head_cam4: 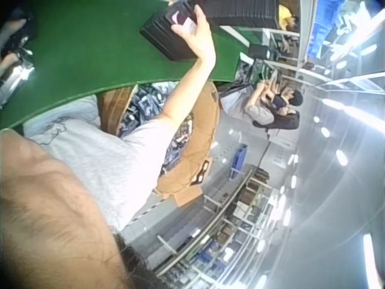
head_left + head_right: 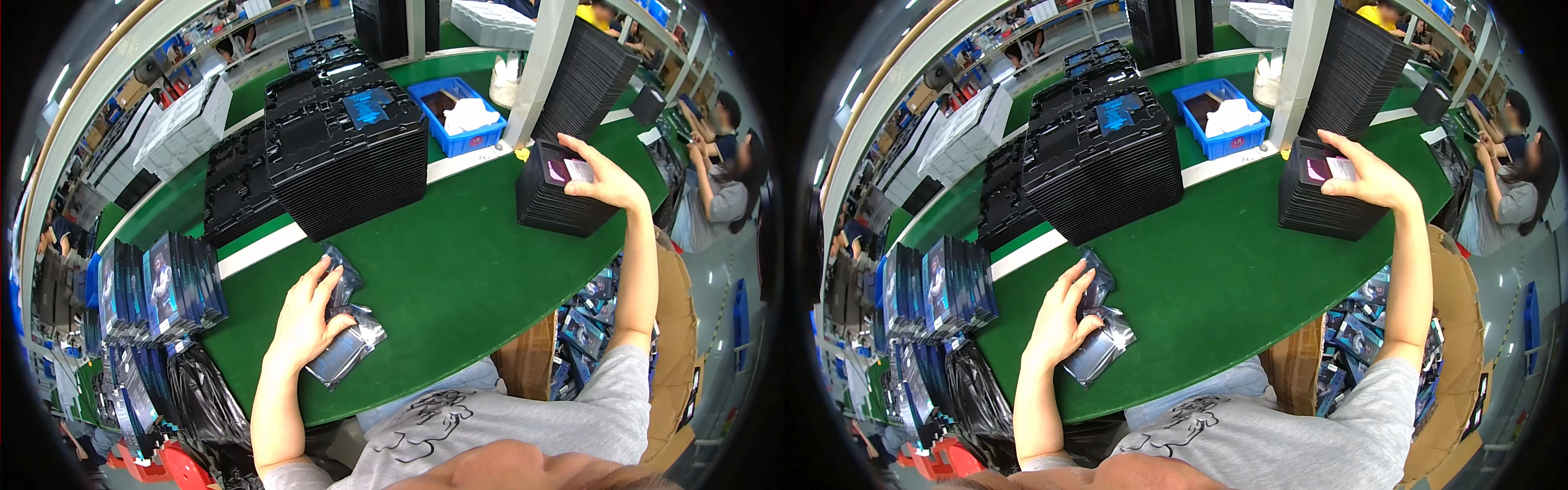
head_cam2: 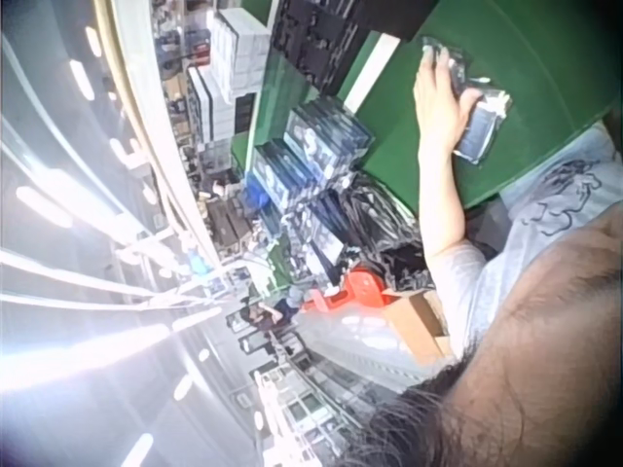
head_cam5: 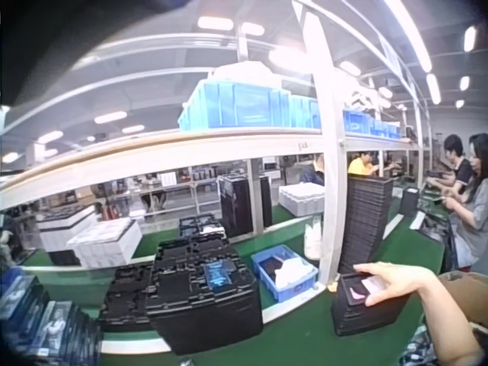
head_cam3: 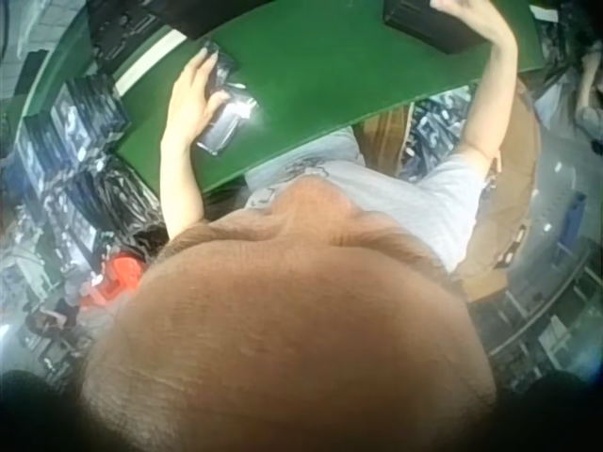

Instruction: The person packs electronic components into black plastic cases. They open a silver anti-static bag, remove a component, place it into a case, and then place the case into a stack. The person repeats this process for multiple units.

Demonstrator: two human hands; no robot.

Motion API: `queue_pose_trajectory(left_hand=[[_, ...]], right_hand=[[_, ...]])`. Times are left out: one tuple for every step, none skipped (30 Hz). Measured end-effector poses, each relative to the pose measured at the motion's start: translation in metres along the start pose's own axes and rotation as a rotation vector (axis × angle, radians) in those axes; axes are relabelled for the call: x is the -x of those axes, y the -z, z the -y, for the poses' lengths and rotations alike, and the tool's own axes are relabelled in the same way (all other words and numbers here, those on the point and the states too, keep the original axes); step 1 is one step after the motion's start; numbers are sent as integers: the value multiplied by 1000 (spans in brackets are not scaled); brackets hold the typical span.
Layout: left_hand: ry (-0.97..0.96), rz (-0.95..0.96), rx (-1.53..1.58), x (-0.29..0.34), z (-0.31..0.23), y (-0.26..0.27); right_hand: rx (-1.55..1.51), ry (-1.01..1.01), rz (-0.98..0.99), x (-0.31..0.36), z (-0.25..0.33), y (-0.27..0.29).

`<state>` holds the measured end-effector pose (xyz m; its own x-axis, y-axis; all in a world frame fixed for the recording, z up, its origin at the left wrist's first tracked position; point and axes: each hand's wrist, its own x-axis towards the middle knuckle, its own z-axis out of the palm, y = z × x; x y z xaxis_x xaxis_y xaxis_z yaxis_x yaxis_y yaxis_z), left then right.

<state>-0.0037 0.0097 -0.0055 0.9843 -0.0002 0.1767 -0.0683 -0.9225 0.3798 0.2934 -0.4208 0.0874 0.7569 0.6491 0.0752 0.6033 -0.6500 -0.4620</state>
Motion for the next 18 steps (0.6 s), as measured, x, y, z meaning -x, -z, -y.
queue_pose_trajectory(left_hand=[[-7,-4,4,0,0,-1],[-11,-5,-3,-1,1,-1],[-15,-6,-10,-1,1,-2],[-16,-6,-18,-1,2,-2],[-18,-3,-21,-1,2,-2],[-19,1,-24,-1,2,-1],[-20,4,-28,-1,2,-1],[-19,5,-29,0,2,-1],[-18,5,-29,0,2,-1],[-17,8,-28,0,3,-1],[-18,7,-30,0,3,-2],[-19,6,-31,0,3,-2],[-23,5,-33,0,3,-2],[-22,7,-30,0,4,-2],[-20,9,-27,0,4,-2],[-19,12,-26,0,4,-2],[-19,12,-26,0,4,-2],[-20,13,-26,0,4,-2]], right_hand=[[1,8,-13,0,-4,-2],[3,17,-27,0,-6,-3],[10,17,-39,1,-6,-4],[16,19,-49,2,-5,-5],[22,21,-59,3,-5,-6],[23,17,-69,4,-5,-7],[23,13,-79,5,-5,-8],[24,10,-89,6,-4,-8],[23,2,-105,6,-2,-9],[22,-8,-121,8,0,-11],[20,-19,-136,8,1,-12],[40,-50,-179,8,-1,-13],[61,-84,-223,8,-4,-14],[81,-117,-267,8,-8,-15],[127,-160,-319,6,-14,-16],[165,-214,-353,5,-16,-15],[202,-281,-386,3,-16,-15],[239,-349,-419,1,-15,-15]])
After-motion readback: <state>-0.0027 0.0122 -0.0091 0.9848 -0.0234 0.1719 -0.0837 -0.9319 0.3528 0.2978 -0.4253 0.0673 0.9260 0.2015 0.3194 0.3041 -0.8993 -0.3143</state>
